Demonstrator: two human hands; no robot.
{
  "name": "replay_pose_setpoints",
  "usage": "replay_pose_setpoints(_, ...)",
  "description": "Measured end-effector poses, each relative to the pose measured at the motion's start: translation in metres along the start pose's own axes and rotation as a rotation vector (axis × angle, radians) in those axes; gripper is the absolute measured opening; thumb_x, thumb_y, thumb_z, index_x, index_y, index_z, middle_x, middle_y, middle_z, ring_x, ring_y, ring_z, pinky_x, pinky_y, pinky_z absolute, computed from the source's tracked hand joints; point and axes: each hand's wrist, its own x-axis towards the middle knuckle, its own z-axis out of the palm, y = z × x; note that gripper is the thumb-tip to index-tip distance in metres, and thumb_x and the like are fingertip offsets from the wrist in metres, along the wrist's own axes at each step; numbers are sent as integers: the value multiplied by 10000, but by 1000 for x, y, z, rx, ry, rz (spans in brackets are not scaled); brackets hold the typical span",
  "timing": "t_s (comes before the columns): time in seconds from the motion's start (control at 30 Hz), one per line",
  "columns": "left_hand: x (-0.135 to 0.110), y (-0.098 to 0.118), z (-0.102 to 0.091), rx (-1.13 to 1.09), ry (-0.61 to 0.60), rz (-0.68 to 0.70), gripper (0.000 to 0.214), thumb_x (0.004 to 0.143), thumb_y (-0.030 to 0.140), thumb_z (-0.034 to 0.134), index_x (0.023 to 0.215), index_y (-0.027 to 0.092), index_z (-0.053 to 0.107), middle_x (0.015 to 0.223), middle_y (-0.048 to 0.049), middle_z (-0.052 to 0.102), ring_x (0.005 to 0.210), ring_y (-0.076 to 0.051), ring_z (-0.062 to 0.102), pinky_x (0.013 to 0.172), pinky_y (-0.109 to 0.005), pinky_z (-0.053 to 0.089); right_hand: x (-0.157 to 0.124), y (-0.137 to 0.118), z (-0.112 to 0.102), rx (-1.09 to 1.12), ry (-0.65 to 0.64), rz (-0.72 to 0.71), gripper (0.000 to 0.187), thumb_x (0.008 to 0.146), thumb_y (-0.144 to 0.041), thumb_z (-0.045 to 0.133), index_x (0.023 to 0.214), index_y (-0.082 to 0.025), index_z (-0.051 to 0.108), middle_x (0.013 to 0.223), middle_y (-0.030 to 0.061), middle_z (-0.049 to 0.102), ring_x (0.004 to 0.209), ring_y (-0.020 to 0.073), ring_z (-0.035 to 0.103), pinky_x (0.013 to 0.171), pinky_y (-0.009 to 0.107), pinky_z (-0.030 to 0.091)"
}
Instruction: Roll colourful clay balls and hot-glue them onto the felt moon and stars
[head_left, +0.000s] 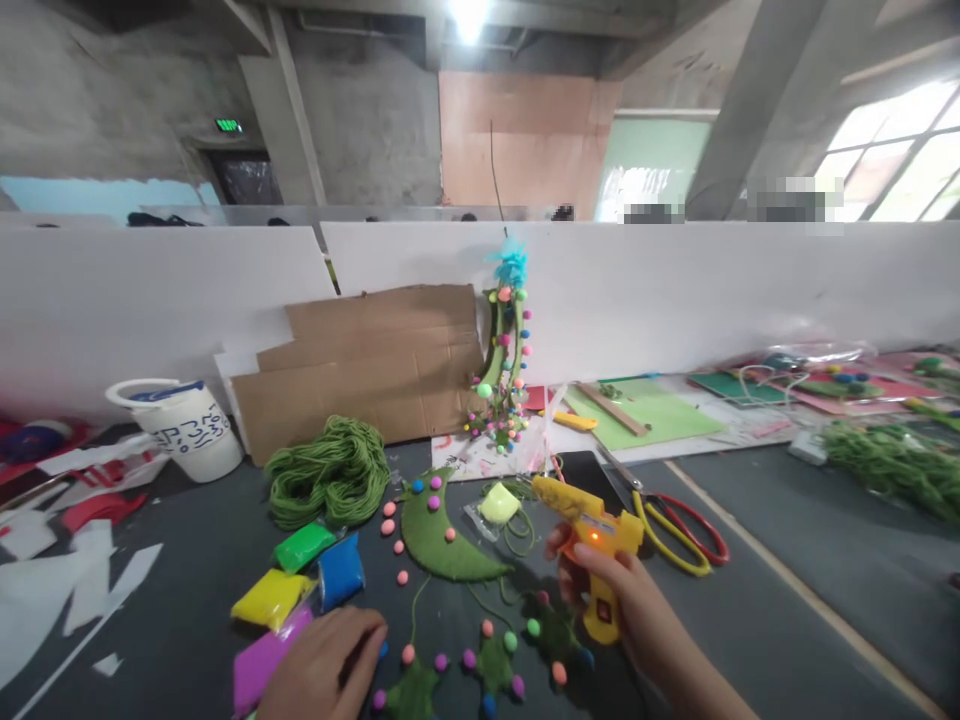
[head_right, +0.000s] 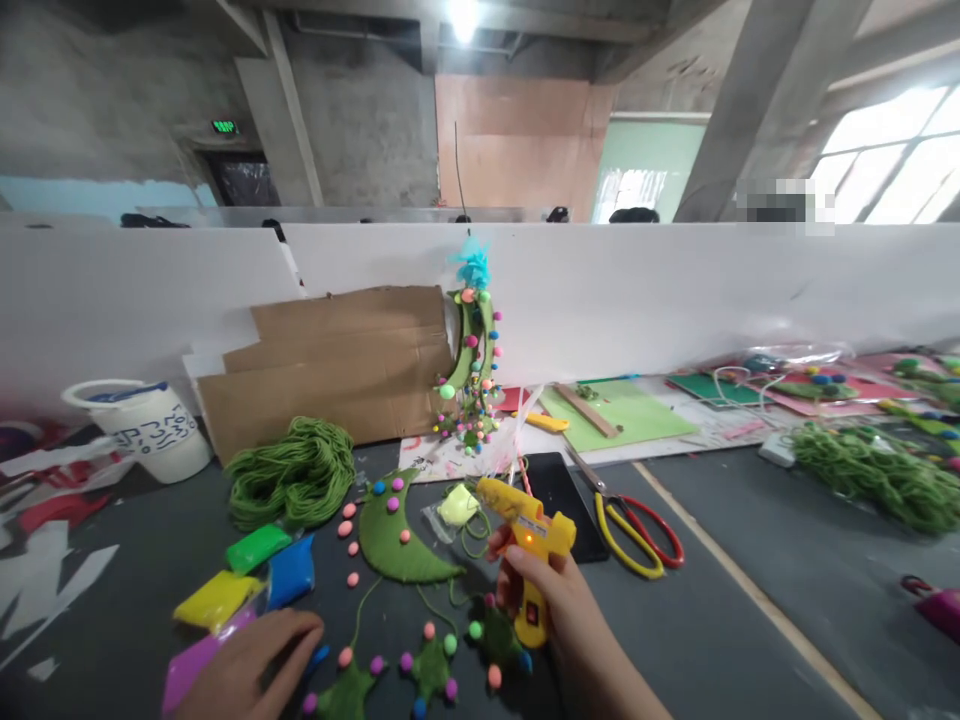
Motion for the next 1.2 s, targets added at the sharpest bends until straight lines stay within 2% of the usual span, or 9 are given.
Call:
replay_pose_setpoints(0.17,4,11,-3,-49,-8,-74,199,858,346,500,816,262,675,836,1,741,783,-182,691,712,-287,559,-2,5,-4,-18,2,-111,378,684,-512,698,746,-140,669,642,52,663,487,146,544,466,244,379)
replay_pose_setpoints(0.37,6,28,-9,-192,-40,-68,254,885,382,449,845,232,650,865,-37,707,857,-202,653,795,-341,514,-16,9,-19,-42,83,-181,366,731,-505,673,801,-146,642,474,-22,545,432,127,471,450,238,341)
replay_pose_setpoints(0.5,12,35,-21,-240,-67,-69,254,890,372,435,889,209,629,940,-62,685,918,-213,629,845,-369,484,-33,13,-25,-56,124,-188,345,648,-418,764,839,-168,624,516,-48,536,459,121,467,471,237,349)
replay_pose_setpoints(0.7,12,54,-37,-271,-186,-21,148,855,282,496,893,243,634,942,-12,681,926,-175,622,854,-309,474,-45,17,-33,-80,45,-169,384,599,-290,787,939,-196,635,651,-44,601,598,142,544,617,265,421)
replay_pose_setpoints(0.9,16,80,-27,-326,-378,-62,181,822,240,525,990,230,591,1067,-43,646,1034,-195,572,909,-329,439,-23,12,-44,-166,-85,-101,314,605,-146,730,911,-190,675,684,-26,615,629,158,567,609,277,418)
replay_pose_setpoints(1.03,38,92,-16,-326,-406,-38,188,877,223,424,995,237,570,1053,-38,647,1033,-186,563,965,-351,386,-6,19,-43,-209,-158,-69,321,591,-102,687,896,-201,700,711,-13,635,680,172,581,643,289,418)
replay_pose_setpoints(1.2,58,87,-9,-301,-411,-24,187,882,234,406,933,247,586,975,-25,654,964,-186,571,875,-315,417,2,34,-47,-218,-173,-43,332,556,-144,686,880,-215,708,731,-5,642,688,184,589,643,309,421)
